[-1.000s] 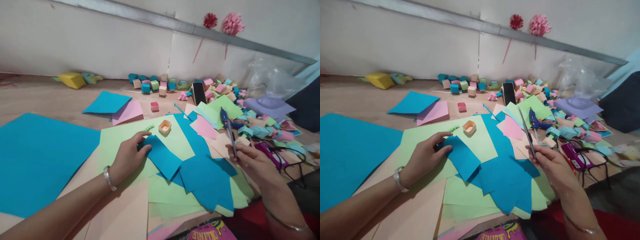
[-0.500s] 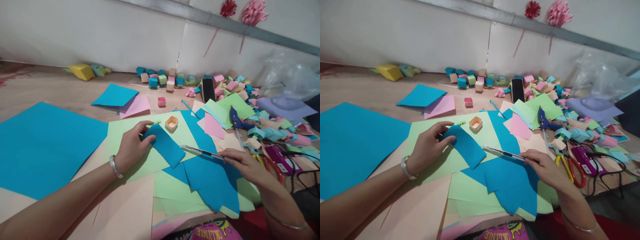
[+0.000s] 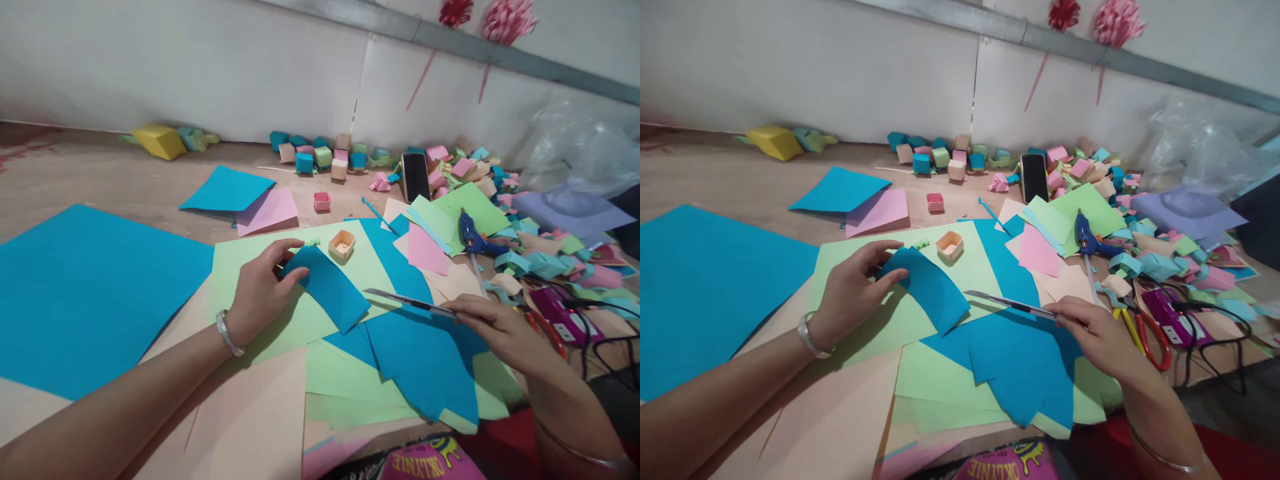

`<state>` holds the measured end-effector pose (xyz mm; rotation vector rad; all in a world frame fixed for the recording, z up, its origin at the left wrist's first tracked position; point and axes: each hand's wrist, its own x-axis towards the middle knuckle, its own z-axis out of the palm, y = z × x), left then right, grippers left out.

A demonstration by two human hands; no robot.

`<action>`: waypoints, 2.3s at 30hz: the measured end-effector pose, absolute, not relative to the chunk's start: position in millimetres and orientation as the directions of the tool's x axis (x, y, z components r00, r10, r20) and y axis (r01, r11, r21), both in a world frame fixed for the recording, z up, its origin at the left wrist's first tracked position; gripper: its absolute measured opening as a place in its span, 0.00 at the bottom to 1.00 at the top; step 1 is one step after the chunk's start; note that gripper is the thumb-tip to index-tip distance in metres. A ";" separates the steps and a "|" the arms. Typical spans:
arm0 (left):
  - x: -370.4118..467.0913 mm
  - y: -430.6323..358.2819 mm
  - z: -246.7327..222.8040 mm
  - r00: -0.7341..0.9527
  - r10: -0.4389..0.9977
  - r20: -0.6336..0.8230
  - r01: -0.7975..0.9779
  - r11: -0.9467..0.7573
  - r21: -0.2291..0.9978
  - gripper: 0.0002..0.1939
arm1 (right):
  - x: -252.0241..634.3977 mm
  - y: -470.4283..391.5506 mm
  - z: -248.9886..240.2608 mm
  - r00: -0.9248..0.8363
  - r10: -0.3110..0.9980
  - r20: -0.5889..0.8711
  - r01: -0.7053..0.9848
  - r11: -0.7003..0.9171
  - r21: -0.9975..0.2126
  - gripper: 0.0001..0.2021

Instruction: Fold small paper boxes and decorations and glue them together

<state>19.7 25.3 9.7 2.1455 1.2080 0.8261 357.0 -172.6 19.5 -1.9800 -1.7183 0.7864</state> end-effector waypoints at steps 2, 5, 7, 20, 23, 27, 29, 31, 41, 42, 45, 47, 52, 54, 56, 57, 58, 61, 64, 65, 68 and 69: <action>19.4 25.0 9.4 0.415 0.873 0.257 0.540 -0.464 0.702 0.18 | 357.7 -173.6 20.1 0.109 0.986 -0.125 0.756 -0.164 -0.633 0.14; 19.2 24.6 9.4 0.416 0.869 0.268 0.539 -0.473 0.697 0.18 | 359.1 -172.3 18.5 0.088 0.989 -0.123 0.768 -0.146 -0.623 0.14; 19.3 24.4 9.7 0.411 0.871 0.269 0.541 -0.470 0.697 0.18 | 360.0 -170.3 16.5 0.064 0.988 -0.141 0.784 -0.138 -0.605 0.14; 19.5 22.5 12.0 0.404 0.871 0.280 0.547 -0.475 0.689 0.20 | 352.8 -166.2 34.5 -0.004 0.996 -0.087 0.783 -0.051 -0.620 0.14; 19.4 22.2 12.3 0.398 0.867 0.301 0.539 -0.486 0.688 0.20 | 356.8 -169.4 38.9 -0.032 0.997 -0.071 0.807 -0.016 -0.591 0.14; 19.3 21.7 11.9 0.388 0.862 0.325 0.527 -0.497 0.689 0.19 | 359.7 -174.2 42.5 -0.037 0.997 -0.064 0.838 -0.004 -0.546 0.14; 19.3 21.2 11.8 0.392 0.862 0.321 0.524 -0.496 0.692 0.18 | 358.3 -174.8 43.3 -0.050 0.996 -0.071 0.837 0.003 -0.547 0.15; 19.4 20.5 11.8 0.393 0.863 0.319 0.523 -0.495 0.694 0.18 | 356.5 -174.6 43.5 -0.045 0.996 -0.072 0.834 -0.002 -0.551 0.15; 19.7 19.8 11.7 0.392 0.859 0.329 0.521 -0.502 0.690 0.18 | 362.5 -176.1 41.2 0.026 0.999 -0.045 0.848 -0.046 -0.528 0.15; 19.6 19.9 11.4 0.391 0.859 0.330 0.518 -0.502 0.692 0.18 | 362.0 -175.5 41.1 0.014 0.998 -0.053 0.847 -0.040 -0.530 0.14; 19.3 20.1 10.7 0.393 0.858 0.330 0.513 -0.503 0.696 0.18 | 359.9 -173.3 41.5 -0.004 0.997 -0.071 0.838 -0.035 -0.545 0.14; 19.1 20.2 10.3 0.396 0.856 0.331 0.508 -0.505 0.698 0.19 | 359.3 -172.3 41.8 -0.002 0.997 -0.072 0.835 -0.038 -0.549 0.14; 19.3 20.0 10.3 0.398 0.859 0.323 0.506 -0.499 0.703 0.19 | 361.4 -171.5 41.0 0.019 0.998 -0.057 0.837 -0.047 -0.545 0.14; 19.4 19.6 11.0 0.401 0.858 0.321 0.510 -0.500 0.700 0.19 | 362.1 -171.6 40.0 0.014 0.998 -0.064 0.836 -0.047 -0.546 0.14; 19.3 19.3 11.5 0.403 0.856 0.323 0.516 -0.504 0.693 0.19 | 362.0 -171.7 39.3 0.008 0.998 -0.066 0.834 -0.043 -0.550 0.14; 19.2 19.3 11.6 0.405 0.855 0.324 0.518 -0.506 0.689 0.19 | 361.9 -171.6 39.3 0.004 0.998 -0.064 0.833 -0.038 -0.552 0.14; 19.1 19.5 11.5 0.407 0.854 0.326 0.518 -0.509 0.688 0.19 | 361.7 -171.3 39.5 -0.002 0.998 -0.060 0.831 -0.032 -0.556 0.14; 19.2 21.1 9.9 0.411 0.849 0.331 0.515 -0.516 0.684 0.18 | 361.3 -169.6 40.6 -0.031 0.998 -0.054 0.827 -0.005 -0.562 0.14; 20.1 22.2 8.2 0.404 0.832 0.380 0.537 -0.552 0.638 0.21 | 360.4 -166.1 40.0 -0.068 0.996 -0.063 0.825 0.021 -0.565 0.13; 20.4 21.7 8.0 0.387 0.814 0.434 0.553 -0.581 0.597 0.23 | 359.9 -164.6 38.9 -0.080 0.994 -0.071 0.823 0.026 -0.568 0.13; 21.1 15.1 8.1 0.384 0.660 0.646 0.567 -0.721 0.399 0.25 | 358.3 -160.4 33.2 -0.102 0.989 -0.104 0.817 0.023 -0.576 0.14; 21.3 11.5 8.0 0.450 0.587 0.673 0.518 -0.786 0.339 0.22 | 357.9 -159.2 31.0 -0.108 0.987 -0.115 0.815 0.022 -0.579 0.14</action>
